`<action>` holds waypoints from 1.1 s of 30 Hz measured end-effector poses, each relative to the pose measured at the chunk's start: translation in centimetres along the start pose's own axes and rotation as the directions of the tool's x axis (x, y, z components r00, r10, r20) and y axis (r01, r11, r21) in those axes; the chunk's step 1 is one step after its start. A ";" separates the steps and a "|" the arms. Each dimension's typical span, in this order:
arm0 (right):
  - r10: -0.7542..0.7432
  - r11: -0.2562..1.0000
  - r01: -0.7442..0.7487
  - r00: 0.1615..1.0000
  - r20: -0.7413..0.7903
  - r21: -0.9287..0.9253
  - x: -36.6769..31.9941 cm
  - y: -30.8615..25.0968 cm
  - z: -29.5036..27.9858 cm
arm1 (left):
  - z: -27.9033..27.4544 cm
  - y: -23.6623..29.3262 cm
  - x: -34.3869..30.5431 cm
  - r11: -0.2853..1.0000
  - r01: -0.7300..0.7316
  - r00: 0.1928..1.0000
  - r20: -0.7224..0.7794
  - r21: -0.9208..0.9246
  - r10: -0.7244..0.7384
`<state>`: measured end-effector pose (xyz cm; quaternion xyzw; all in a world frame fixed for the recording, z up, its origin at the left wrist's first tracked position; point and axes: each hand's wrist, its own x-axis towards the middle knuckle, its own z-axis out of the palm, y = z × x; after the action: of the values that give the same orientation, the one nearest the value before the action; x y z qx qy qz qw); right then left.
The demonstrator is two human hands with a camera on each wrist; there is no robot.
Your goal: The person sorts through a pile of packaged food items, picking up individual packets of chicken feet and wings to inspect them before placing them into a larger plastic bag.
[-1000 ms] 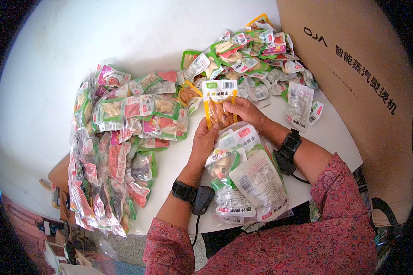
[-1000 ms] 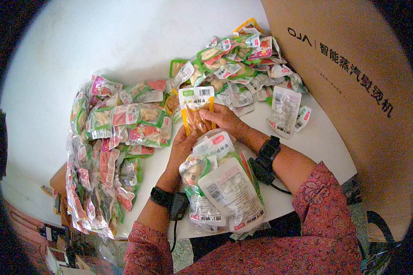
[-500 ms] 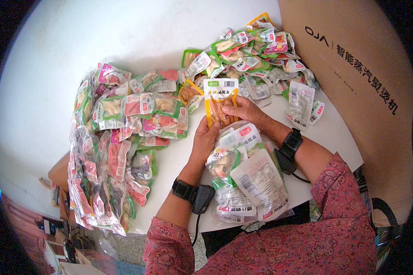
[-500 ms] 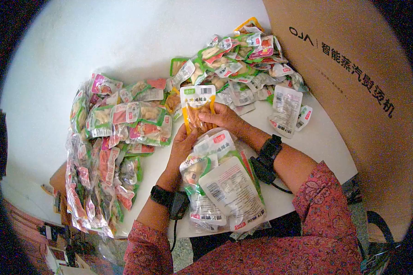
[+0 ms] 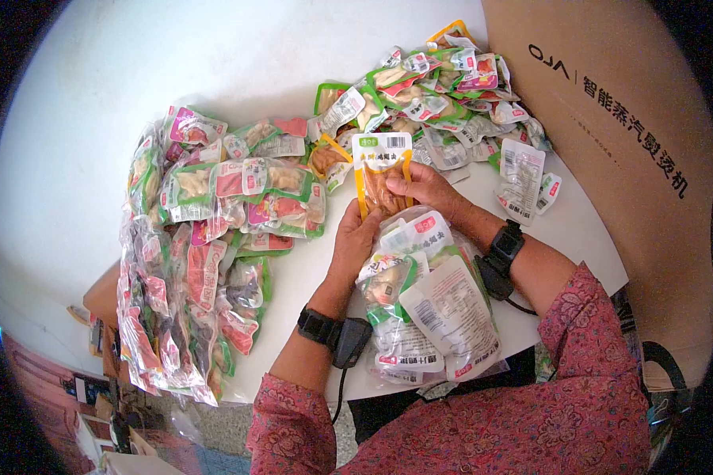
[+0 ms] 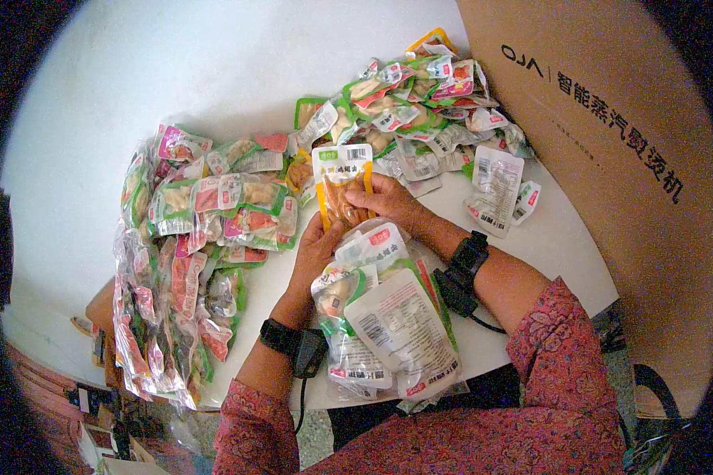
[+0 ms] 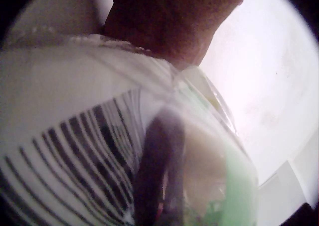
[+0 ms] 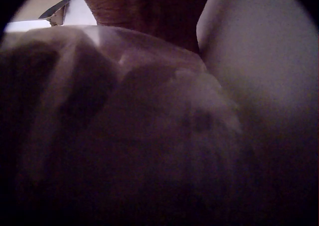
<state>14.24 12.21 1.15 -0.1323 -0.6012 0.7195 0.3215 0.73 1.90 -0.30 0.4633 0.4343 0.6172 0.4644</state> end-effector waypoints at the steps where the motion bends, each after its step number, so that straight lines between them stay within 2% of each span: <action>1: -0.023 1.000 0.023 1.000 -0.006 -0.020 0.1 0.2 -0.1 | 0.3 0.3 -0.1 1.000 0.002 1.000 -0.003 -0.031 -0.002; 9: -0.071 0.997 0.071 0.997 -0.038 0.011 0.7 0.9 -0.6 | -0.6 -0.4 0.4 0.999 0.011 1.000 0.026 -0.047 -0.010; 11: -0.046 0.999 0.046 0.998 -0.043 0.002 0.7 0.9 -0.6 | -0.9 -0.9 0.5 0.999 -0.048 0.997 0.059 -0.024 0.050; 15: -0.056 0.998 0.057 0.998 -0.037 0.001 0.6 0.9 -0.6 | -0.6 -0.7 0.5 0.996 -0.049 0.996 0.075 -0.071 0.054; 17: -0.073 0.997 0.072 0.997 -0.027 -0.033 0.6 0.7 -0.6 | -0.3 -0.3 0.3 0.993 0.000 0.999 0.053 -0.117 0.007; 23: -0.068 0.998 0.068 0.997 -0.027 0.001 0.6 0.8 -0.5 | -0.6 -0.5 0.4 0.997 0.020 1.000 0.024 -0.080 -0.018; 27: -0.073 0.997 0.073 0.997 -0.035 -0.013 0.7 0.9 -0.6 | -0.5 -0.7 0.6 0.996 -0.024 0.998 -0.053 -0.089 0.019; 30: -0.047 0.996 0.042 0.997 -0.067 -0.079 0.6 0.7 -0.6 | -0.8 -0.6 0.6 1.000 0.005 0.997 -0.071 0.012 -0.004; 32: -0.050 0.998 0.052 0.997 -0.051 0.034 0.4 0.5 -0.3 | -0.8 -0.6 0.6 1.000 0.014 0.995 -0.094 -0.025 -0.016; 33: -0.049 0.998 0.051 0.998 -0.050 0.035 0.4 0.5 -0.3 | -0.9 -0.6 0.6 1.000 0.014 0.995 -0.095 -0.026 -0.017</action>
<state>13.93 12.63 0.70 -0.1290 -0.5833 0.7185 0.3563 -0.12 2.52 -0.95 0.4242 0.4519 0.6404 0.4536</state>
